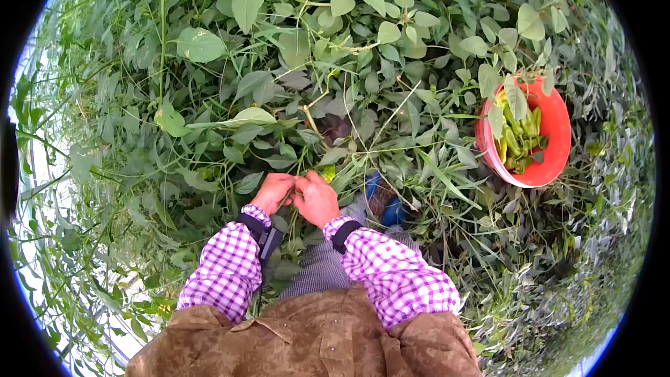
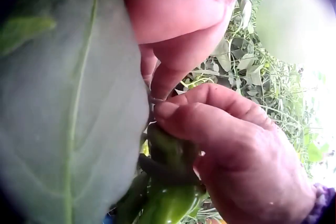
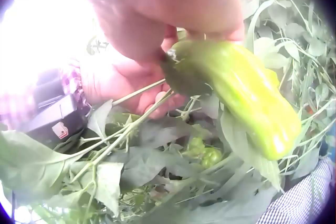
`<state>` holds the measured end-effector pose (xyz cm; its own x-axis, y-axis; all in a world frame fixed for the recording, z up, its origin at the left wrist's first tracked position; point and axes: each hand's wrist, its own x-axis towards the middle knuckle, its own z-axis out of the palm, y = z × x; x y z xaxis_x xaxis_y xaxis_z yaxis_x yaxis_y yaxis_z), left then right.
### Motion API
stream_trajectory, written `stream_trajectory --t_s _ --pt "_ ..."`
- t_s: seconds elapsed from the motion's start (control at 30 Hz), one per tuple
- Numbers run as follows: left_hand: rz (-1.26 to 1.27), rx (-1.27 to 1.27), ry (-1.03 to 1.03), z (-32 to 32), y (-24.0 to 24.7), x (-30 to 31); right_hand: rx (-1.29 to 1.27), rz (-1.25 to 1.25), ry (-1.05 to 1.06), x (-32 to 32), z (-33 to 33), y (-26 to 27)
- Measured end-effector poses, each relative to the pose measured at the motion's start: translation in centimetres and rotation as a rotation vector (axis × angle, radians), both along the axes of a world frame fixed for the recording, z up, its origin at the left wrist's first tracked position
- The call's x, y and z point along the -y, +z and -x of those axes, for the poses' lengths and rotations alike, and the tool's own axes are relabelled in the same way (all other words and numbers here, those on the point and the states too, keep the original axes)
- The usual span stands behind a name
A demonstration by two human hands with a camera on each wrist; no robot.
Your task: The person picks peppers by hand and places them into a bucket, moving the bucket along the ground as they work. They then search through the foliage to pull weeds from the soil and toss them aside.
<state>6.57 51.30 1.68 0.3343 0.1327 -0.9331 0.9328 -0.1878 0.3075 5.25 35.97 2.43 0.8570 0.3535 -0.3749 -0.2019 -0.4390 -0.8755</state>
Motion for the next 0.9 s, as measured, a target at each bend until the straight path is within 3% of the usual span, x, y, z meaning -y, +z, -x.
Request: stream_trajectory --t_s 0.1,0.2,0.3,0.37,0.4,0.43,0.53,0.6,0.63,0.7,0.73,0.8,0.83,0.9 --pt "0.031 0.002 0.110 -0.2 -0.5 0.4 0.106 0.059 0.116 0.6 -1.2 0.1" --pt "-0.038 -0.005 0.023 -0.4 0.1 1.0 0.394 0.311 0.302 1.2 -2.2 -0.7" --pt "0.014 -0.060 -0.076 -0.3 0.4 0.6 0.401 0.572 0.287 2.9 -4.6 -3.7" --pt "-0.023 -0.036 -0.018 -0.1 1.0 -0.3 0.309 0.486 0.138 4.3 -6.4 -4.0" --pt "-0.043 -0.036 -0.012 0.0 1.2 -0.8 0.244 0.271 0.102 5.8 -6.8 -3.4" --pt "-0.057 -0.032 -0.007 0.0 1.2 -1.3 0.290 0.113 0.045 7.1 -7.4 -1.3" --pt "-0.102 -0.018 -0.087 0.5 0.6 -3.1 0.480 0.049 -0.181 12.7 -8.6 6.6" --pt "-0.121 -0.013 -0.111 0.9 0.2 -3.6 0.835 0.318 -0.275 18.1 -9.8 12.1" --pt "-0.136 -0.005 -0.135 0.8 0.3 -3.5 0.938 0.279 -0.417 21.0 -10.0 12.7" --pt "-0.150 0.002 -0.157 1.0 0.2 -3.4 1.073 0.480 -0.586 27.1 -11.0 13.6" --pt "-0.165 0.010 -0.169 1.1 -0.1 -3.6 1.079 0.771 -0.516 31.2 -11.3 13.3" --pt "-0.196 0.025 -0.208 1.2 -0.4 -3.8 0.882 1.004 -0.402 37.1 -11.4 10.6" --pt "-0.199 0.024 -0.207 1.1 -0.5 -3.8 0.738 1.088 -0.331 37.4 -11.5 10.1" --pt "-0.221 0.071 -0.273 1.1 -0.3 -4.2 0.663 1.006 -0.358 37.3 -10.3 8.8"
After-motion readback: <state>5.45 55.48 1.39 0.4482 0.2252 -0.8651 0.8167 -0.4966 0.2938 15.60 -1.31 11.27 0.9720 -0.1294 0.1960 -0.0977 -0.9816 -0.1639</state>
